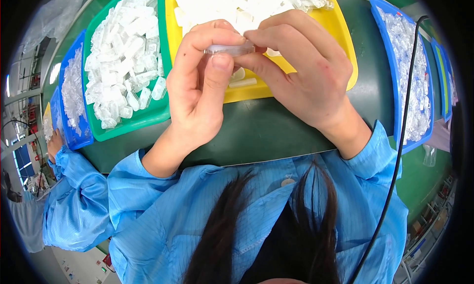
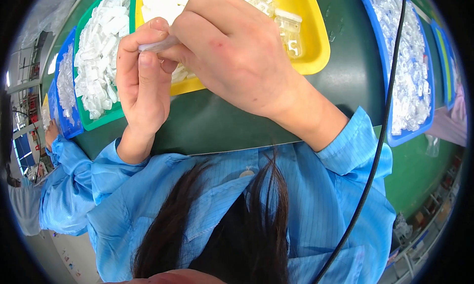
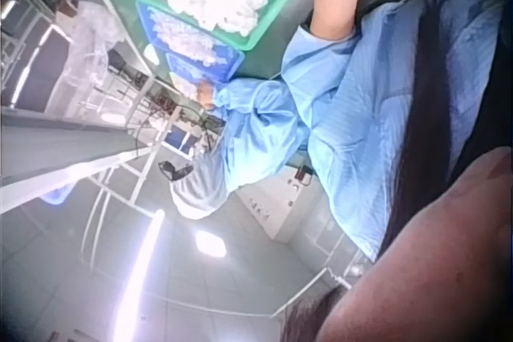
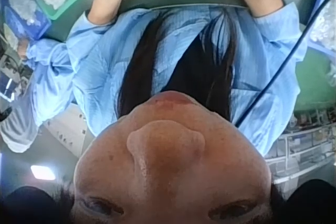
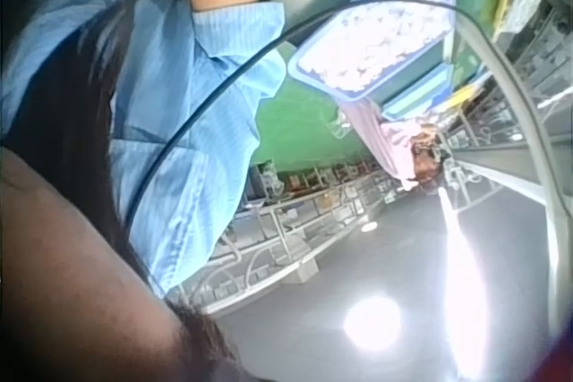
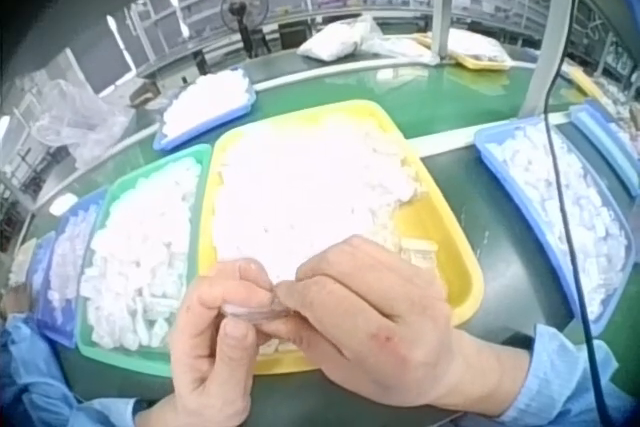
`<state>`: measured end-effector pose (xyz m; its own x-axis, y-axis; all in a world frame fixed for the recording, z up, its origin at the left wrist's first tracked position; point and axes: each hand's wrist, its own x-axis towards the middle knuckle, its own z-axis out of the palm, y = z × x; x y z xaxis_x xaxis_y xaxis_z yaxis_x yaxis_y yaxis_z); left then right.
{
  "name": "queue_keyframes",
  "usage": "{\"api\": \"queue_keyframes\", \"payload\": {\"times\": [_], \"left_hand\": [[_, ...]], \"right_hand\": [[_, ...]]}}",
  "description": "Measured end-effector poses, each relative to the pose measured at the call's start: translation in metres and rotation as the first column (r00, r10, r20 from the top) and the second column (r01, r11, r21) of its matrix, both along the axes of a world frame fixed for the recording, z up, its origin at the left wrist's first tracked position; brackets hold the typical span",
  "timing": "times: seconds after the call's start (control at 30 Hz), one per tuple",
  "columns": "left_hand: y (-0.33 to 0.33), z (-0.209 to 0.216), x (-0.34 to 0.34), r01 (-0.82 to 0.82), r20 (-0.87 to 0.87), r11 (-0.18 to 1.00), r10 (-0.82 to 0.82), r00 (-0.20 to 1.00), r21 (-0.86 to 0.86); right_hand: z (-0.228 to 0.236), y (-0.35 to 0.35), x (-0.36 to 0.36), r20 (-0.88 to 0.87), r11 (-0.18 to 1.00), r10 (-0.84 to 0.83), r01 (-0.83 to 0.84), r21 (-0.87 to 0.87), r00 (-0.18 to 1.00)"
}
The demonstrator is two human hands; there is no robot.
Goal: The person assembles small transparent plastic components by hand at a factory workbench.
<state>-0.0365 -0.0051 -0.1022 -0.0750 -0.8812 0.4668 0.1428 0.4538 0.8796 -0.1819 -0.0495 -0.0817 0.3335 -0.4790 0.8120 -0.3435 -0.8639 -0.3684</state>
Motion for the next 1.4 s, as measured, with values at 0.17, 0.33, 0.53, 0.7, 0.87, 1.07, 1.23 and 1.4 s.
{"api": "queue_keyframes", "payload": {"times": [0.17,0.33,0.53,0.7,0.87,1.07,1.23,1.4], "left_hand": [[0.003,0.001,0.000,-0.007,-0.015,0.998,0.009,1.000,0.070],[0.004,0.002,0.000,0.058,-0.137,0.985,-0.035,0.990,0.164],[0.000,0.010,-0.003,-0.080,0.054,0.974,0.070,0.996,0.213],[-0.008,0.019,0.007,-0.145,0.240,0.950,0.079,0.968,0.275],[-0.012,0.027,0.007,-0.025,0.025,0.742,0.012,1.000,0.670],[-0.012,0.033,0.006,0.129,-0.183,0.676,0.008,0.983,0.725],[-0.040,-0.024,0.019,0.662,-0.394,0.719,-0.683,0.615,-0.213],[0.000,0.035,-0.002,-0.208,0.233,0.912,0.130,0.964,0.353]], "right_hand": [[0.000,0.000,0.002,0.055,0.997,0.063,-0.066,0.042,0.996],[0.003,0.004,-0.004,-0.040,0.990,-0.017,0.022,0.138,0.999],[-0.005,-0.002,-0.006,-0.156,0.989,0.033,-0.009,0.150,0.987],[-0.003,0.001,-0.004,0.111,0.549,0.339,-0.292,0.783,0.934],[0.005,-0.007,-0.006,0.457,-0.210,0.253,-0.412,0.886,0.853],[-0.001,-0.003,-0.008,0.503,-0.238,0.159,-0.462,0.854,0.849],[-0.007,0.006,0.001,0.372,0.257,0.247,-0.430,0.866,0.895],[-0.007,-0.008,0.000,0.120,0.772,0.449,-0.452,0.447,0.886]]}}
